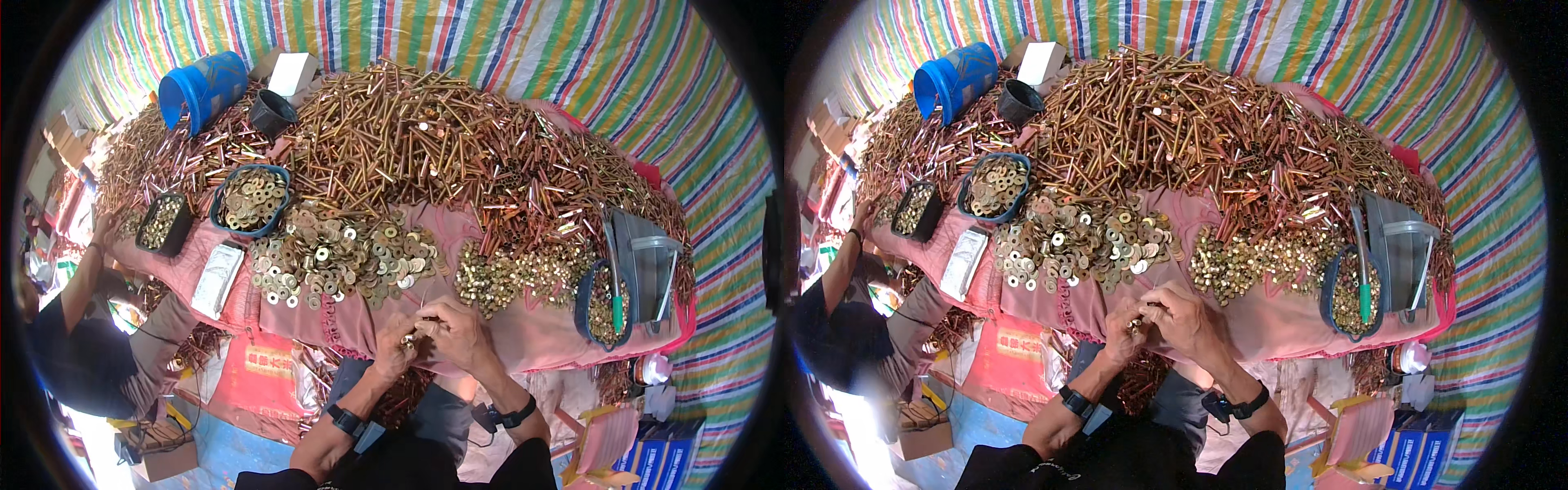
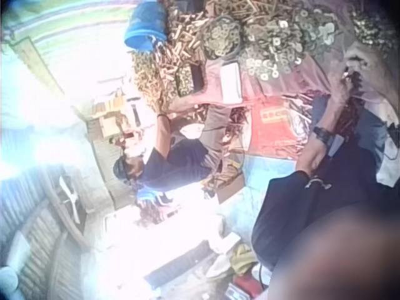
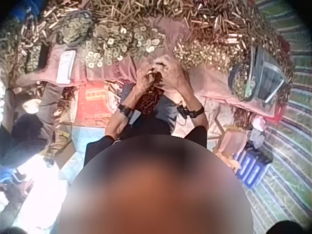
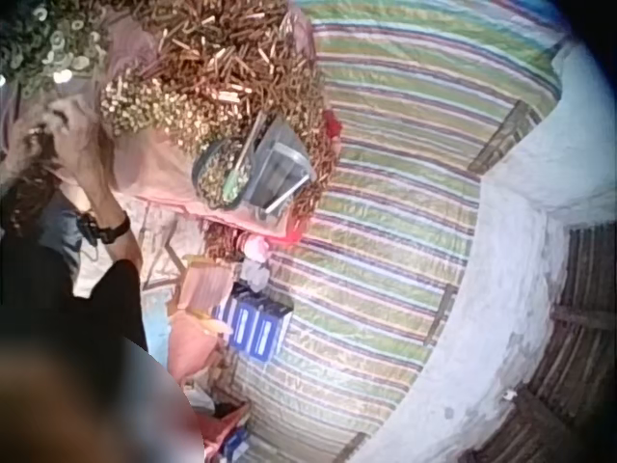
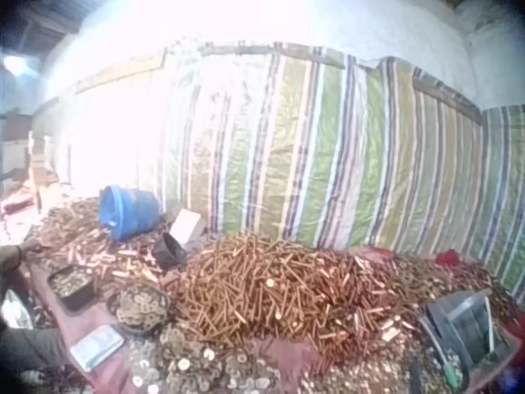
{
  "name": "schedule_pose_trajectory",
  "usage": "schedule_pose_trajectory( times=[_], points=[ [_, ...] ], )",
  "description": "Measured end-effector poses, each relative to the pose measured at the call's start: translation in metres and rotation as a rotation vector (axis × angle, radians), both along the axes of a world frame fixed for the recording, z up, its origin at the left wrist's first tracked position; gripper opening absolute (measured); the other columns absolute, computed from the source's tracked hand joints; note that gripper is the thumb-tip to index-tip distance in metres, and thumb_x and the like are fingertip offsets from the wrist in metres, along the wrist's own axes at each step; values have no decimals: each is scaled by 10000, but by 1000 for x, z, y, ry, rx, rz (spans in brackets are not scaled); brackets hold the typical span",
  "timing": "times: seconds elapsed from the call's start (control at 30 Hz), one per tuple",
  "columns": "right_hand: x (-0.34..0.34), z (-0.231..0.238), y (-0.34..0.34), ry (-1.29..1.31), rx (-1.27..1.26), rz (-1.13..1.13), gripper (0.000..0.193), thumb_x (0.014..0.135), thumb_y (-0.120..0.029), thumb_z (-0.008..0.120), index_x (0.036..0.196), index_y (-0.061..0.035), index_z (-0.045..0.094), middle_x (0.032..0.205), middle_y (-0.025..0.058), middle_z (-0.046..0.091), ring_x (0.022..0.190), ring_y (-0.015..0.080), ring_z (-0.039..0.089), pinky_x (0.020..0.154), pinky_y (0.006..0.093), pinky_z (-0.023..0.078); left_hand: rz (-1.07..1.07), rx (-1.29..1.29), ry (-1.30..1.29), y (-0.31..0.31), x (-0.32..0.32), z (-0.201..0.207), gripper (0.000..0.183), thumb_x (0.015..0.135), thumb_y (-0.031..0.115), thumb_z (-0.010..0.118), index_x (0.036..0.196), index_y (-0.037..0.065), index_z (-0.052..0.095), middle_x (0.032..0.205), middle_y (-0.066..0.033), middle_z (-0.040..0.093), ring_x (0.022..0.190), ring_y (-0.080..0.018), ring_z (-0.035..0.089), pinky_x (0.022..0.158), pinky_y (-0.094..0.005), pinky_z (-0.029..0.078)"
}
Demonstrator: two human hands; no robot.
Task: The person sorts various copper and brass hardware parts from a large pile, handling individual pieces and placing them into different containers by hand and using a tool.
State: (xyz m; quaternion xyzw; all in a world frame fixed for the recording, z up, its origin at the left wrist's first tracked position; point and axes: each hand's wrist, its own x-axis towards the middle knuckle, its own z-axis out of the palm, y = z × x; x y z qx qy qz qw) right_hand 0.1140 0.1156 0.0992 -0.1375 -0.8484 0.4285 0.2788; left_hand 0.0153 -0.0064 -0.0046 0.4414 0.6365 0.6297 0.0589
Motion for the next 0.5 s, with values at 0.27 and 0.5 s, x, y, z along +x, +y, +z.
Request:
schedule_pose_trajectory(
  times=[0.27, 0.5],
  points=[
    [14, -20, 21, -9, -576, -171, 210, 968, -165, 812, 953, 5, 689, 829, 44, 722, 640, 63, 622, 553, 220, 499, -75, -79, -483, 5, -3, 14, 158, 1033, 133, 725, 1073, -15, 764, 866, -53, 752, 711, -128, 652, 642, -285, 523],
    [30, -28, 22, -421, -567, 143, 238, 1003, -203, 770, 1115, 5, 745, 768, -2, 688, 650, 62, 632, 577, 250, 514, 11, 2, -508, 26, -19, 24, 345, 1082, 217, 671, 1306, -20, 561, 972, -49, 633, 822, -121, 595, 764, -276, 525]
  ],
)
